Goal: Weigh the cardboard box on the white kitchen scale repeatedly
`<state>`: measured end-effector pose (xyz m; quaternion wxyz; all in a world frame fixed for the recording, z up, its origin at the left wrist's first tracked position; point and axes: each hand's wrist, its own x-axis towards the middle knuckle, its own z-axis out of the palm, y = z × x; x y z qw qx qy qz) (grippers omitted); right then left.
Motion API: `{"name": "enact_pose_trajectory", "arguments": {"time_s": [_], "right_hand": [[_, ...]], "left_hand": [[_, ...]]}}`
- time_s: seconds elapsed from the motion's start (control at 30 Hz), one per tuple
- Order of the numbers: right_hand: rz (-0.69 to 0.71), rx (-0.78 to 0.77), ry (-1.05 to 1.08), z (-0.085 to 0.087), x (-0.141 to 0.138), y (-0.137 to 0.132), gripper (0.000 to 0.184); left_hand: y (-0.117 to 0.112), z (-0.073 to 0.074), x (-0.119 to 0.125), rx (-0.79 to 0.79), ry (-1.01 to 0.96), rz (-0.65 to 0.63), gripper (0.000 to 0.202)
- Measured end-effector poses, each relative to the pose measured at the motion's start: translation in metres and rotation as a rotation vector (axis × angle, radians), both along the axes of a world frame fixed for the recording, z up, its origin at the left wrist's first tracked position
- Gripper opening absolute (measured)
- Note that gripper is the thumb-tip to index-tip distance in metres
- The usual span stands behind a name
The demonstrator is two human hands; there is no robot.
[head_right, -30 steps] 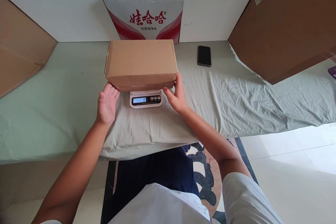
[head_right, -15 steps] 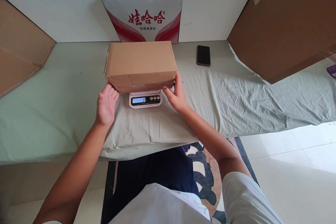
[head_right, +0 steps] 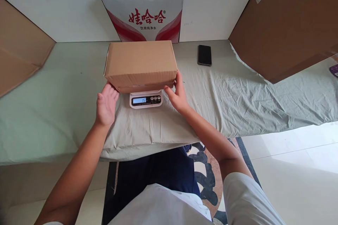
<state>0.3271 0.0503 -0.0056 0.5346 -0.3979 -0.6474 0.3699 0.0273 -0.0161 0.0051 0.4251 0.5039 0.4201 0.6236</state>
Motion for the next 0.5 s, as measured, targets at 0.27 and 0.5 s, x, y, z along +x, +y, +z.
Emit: {"name": "enact_pose_trajectory", "arguments": {"time_s": [0.27,0.5], "right_hand": [[-0.035,0.023,0.054,0.004,0.006,-0.001,0.096],[-0.15,-0.05,0.216,-0.002,0.011,0.006,0.089]], "left_hand": [[0.0,-0.003,-0.004,0.026,-0.039,0.026,0.086],[0.002,-0.006,-0.016,0.013,-0.032,0.085,0.092]]}}
